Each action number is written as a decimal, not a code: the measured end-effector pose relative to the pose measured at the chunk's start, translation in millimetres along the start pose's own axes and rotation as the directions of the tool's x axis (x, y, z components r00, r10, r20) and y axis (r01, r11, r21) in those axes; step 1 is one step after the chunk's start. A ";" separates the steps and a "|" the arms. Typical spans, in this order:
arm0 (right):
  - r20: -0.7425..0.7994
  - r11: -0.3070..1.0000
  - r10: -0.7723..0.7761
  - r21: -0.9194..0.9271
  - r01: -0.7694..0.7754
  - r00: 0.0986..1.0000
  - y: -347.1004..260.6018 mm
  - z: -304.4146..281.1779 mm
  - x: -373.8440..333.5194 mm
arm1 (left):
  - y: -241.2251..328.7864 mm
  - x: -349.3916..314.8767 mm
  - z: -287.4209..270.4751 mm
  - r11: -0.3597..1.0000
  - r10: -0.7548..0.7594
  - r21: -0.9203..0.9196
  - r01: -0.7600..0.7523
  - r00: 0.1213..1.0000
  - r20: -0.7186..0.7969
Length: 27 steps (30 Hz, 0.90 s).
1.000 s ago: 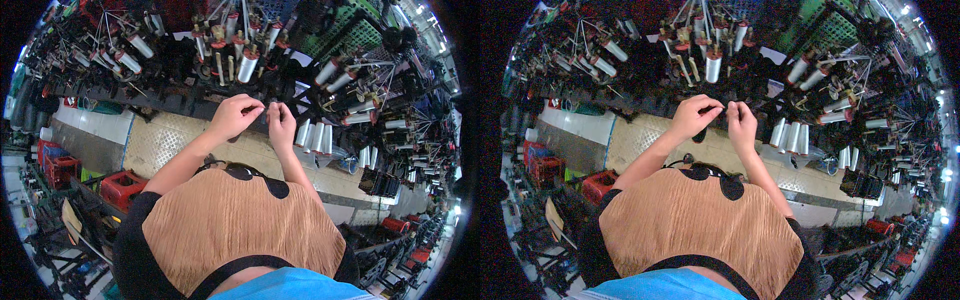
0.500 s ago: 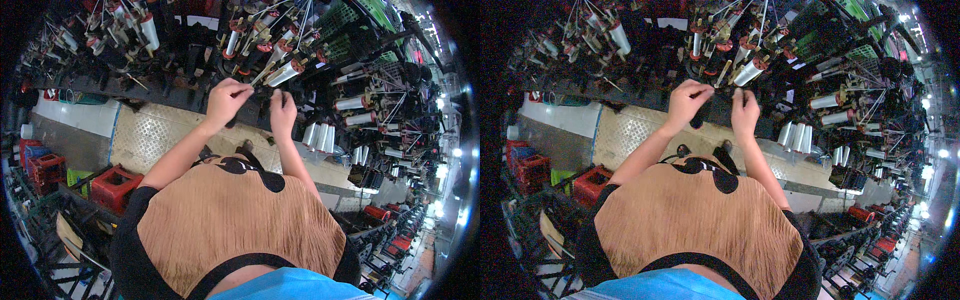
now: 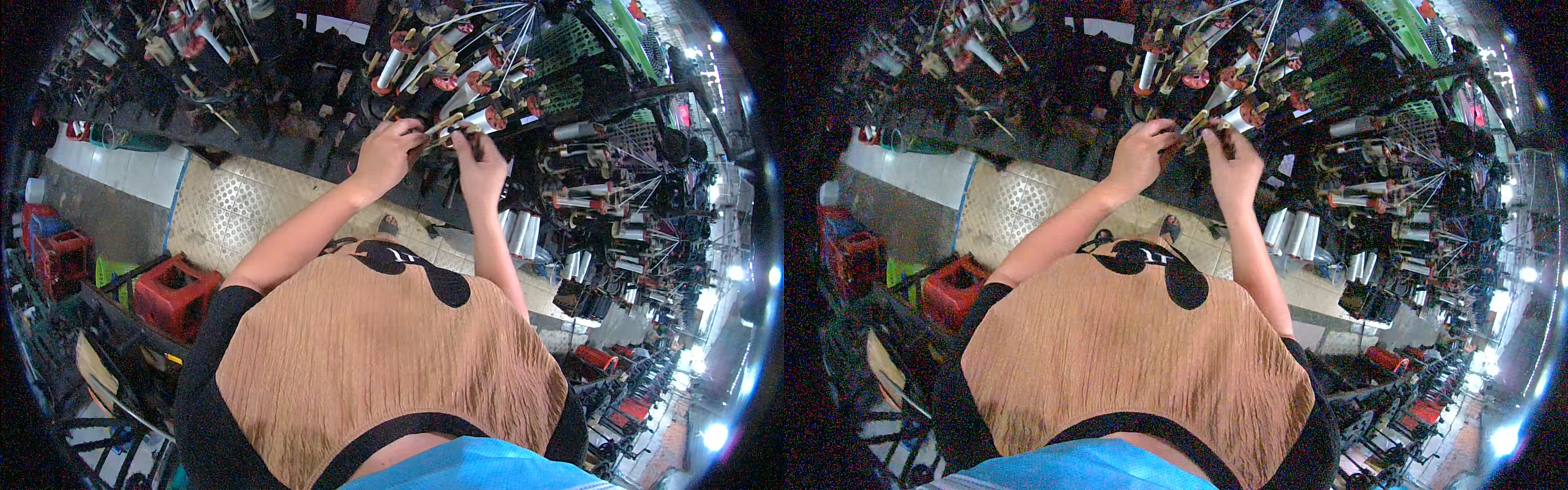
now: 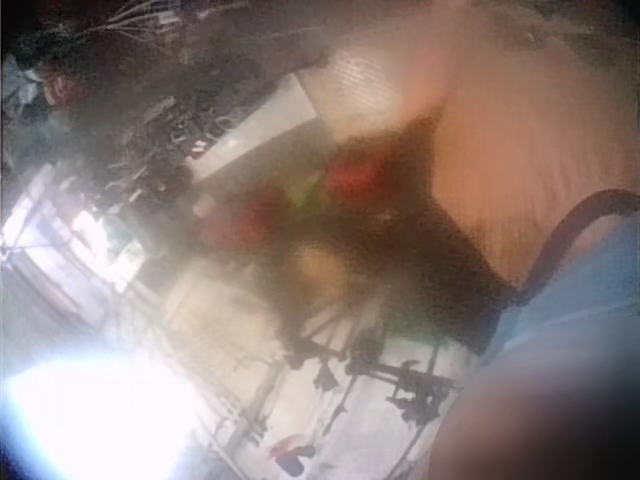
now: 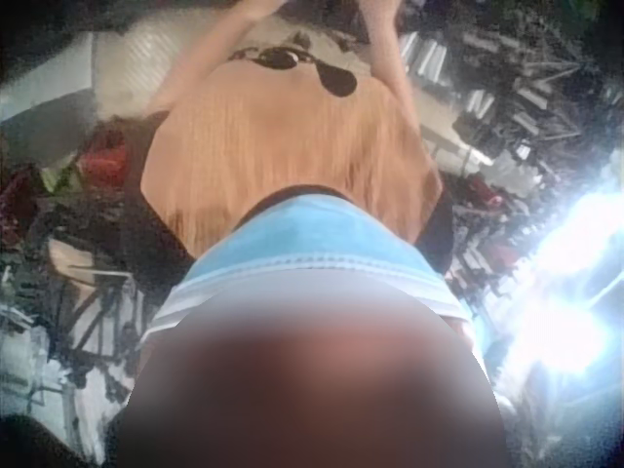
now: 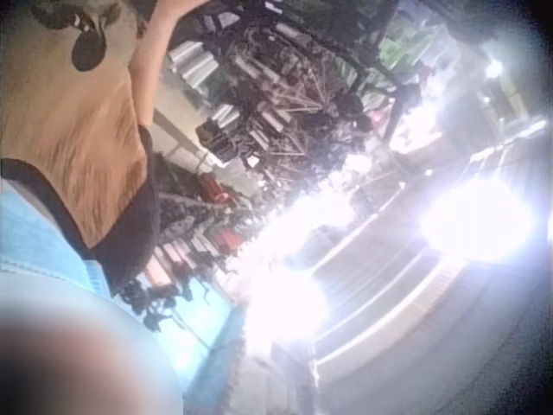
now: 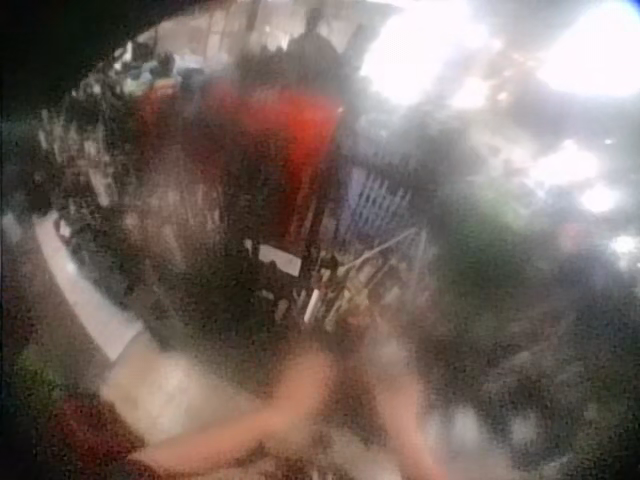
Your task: The person threads white yarn through the guides of a circular knitting machine, then handles a black yarn cone and threads it into the machine. They continue to adjust and thread multiple yarn strands through the machine's tensioners and guides.
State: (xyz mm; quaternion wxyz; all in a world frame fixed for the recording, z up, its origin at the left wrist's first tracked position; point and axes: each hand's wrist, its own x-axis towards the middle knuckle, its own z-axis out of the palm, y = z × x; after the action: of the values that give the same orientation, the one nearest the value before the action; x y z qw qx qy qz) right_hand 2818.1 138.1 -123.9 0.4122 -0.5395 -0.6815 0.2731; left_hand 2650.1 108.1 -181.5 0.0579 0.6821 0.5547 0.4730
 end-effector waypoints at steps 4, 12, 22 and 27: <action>0.025 0.999 -0.044 0.022 0.043 0.999 -27.7 -16.9 5.1 | 2.2 0.3 4.6 0.999 0.043 -0.020 -0.043 0.998 -0.043; 0.052 0.999 0.002 0.053 -0.004 0.999 -30.3 -16.4 3.2 | 7.4 -2.6 7.9 0.999 0.029 -0.033 -0.033 0.994 -0.108; 0.085 1.000 0.001 0.028 -0.004 0.996 -33.2 -18.7 2.9 | 11.0 -4.6 17.4 0.998 -0.009 -0.059 -0.001 0.985 -0.169; 0.106 0.999 0.019 0.026 -0.022 0.994 -29.8 -20.3 3.6 | 14.5 -2.1 20.5 0.997 -0.048 -0.068 0.039 0.989 -0.140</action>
State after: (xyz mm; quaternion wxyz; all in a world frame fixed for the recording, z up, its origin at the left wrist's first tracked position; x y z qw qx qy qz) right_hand 2820.0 132.1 -88.3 0.3800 -0.5255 -0.6931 0.3147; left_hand 2675.0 110.1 -185.1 0.0510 0.6321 0.5565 0.5367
